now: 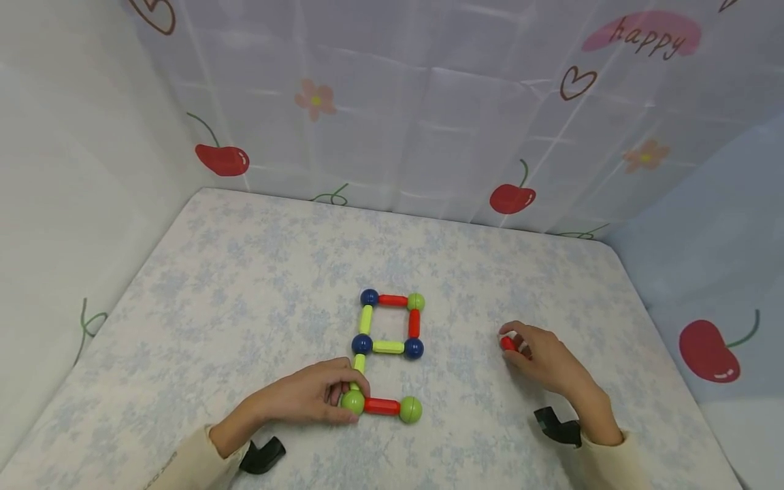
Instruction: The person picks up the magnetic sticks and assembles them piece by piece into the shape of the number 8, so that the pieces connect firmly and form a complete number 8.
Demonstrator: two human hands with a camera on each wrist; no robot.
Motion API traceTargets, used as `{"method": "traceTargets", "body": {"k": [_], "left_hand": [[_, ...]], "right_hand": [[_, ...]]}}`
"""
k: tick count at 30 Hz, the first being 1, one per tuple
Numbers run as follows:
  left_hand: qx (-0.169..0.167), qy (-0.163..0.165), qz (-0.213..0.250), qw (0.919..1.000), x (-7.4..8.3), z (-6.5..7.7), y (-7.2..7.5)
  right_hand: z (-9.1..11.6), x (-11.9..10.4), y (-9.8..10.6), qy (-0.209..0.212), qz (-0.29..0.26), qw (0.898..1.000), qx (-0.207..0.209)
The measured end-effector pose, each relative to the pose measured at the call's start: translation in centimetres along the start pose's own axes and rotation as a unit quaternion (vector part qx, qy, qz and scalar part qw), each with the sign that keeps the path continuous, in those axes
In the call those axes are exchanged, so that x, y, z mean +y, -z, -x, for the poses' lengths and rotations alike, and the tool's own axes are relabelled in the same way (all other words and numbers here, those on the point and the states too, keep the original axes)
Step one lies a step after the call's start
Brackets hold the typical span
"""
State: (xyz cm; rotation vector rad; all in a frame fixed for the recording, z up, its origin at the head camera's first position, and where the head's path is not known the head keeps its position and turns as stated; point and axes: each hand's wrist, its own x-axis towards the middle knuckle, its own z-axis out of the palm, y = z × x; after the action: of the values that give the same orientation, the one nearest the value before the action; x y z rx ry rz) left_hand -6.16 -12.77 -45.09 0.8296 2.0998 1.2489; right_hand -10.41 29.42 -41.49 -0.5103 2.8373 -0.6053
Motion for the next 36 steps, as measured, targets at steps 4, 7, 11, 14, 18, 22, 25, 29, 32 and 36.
{"method": "traceTargets", "body": {"k": [4, 7, 11, 14, 18, 22, 25, 29, 32, 36], "left_hand": [[0.001, 0.002, -0.002, 1.0, 0.0, 0.0, 0.0], [0.0, 0.002, -0.001, 1.0, 0.0, 0.1, 0.1], [-0.002, -0.001, 0.0, 1.0, -0.1, 0.0, 0.1], [-0.003, -0.001, 0.001, 1.0, -0.2, 0.0, 0.2], [-0.003, -0.001, 0.0, 1.0, -0.2, 0.0, 0.2], [-0.004, -0.004, 0.0, 1.0, -0.3, 0.0, 0.2], [-0.003, -0.002, -0.002, 1.0, -0.3, 0.0, 0.2], [-0.004, -0.001, -0.002, 1.0, -0.2, -0.1, 0.2], [-0.003, -0.002, -0.003, 1.0, -0.2, 0.0, 0.3], [0.001, -0.004, -0.005, 1.0, -0.2, 0.0, 0.3]], "right_hand": [[-0.8, -2.5, -1.0, 0.033, -0.021, 0.999, 0.014], [-1.2, -4.5, -1.9, 0.045, -0.043, 0.998, 0.014], [-1.6, -6.9, -2.9, 0.062, -0.089, 0.994, 0.025], [-1.7, -8.1, -3.8, 0.083, -0.144, 0.985, 0.041], [-1.6, -9.2, -5.2, 0.093, -0.251, 0.963, 0.02], [-1.4, -9.9, -6.2, 0.074, -0.33, 0.94, -0.038], [-1.5, -10.2, -6.8, 0.06, -0.346, 0.934, -0.068], [-1.6, -10.3, -7.3, 0.054, -0.338, 0.937, -0.078], [-1.8, -10.3, -7.6, 0.046, -0.327, 0.941, -0.076], [-2.2, -10.3, -7.9, 0.033, -0.319, 0.944, -0.072]]}}
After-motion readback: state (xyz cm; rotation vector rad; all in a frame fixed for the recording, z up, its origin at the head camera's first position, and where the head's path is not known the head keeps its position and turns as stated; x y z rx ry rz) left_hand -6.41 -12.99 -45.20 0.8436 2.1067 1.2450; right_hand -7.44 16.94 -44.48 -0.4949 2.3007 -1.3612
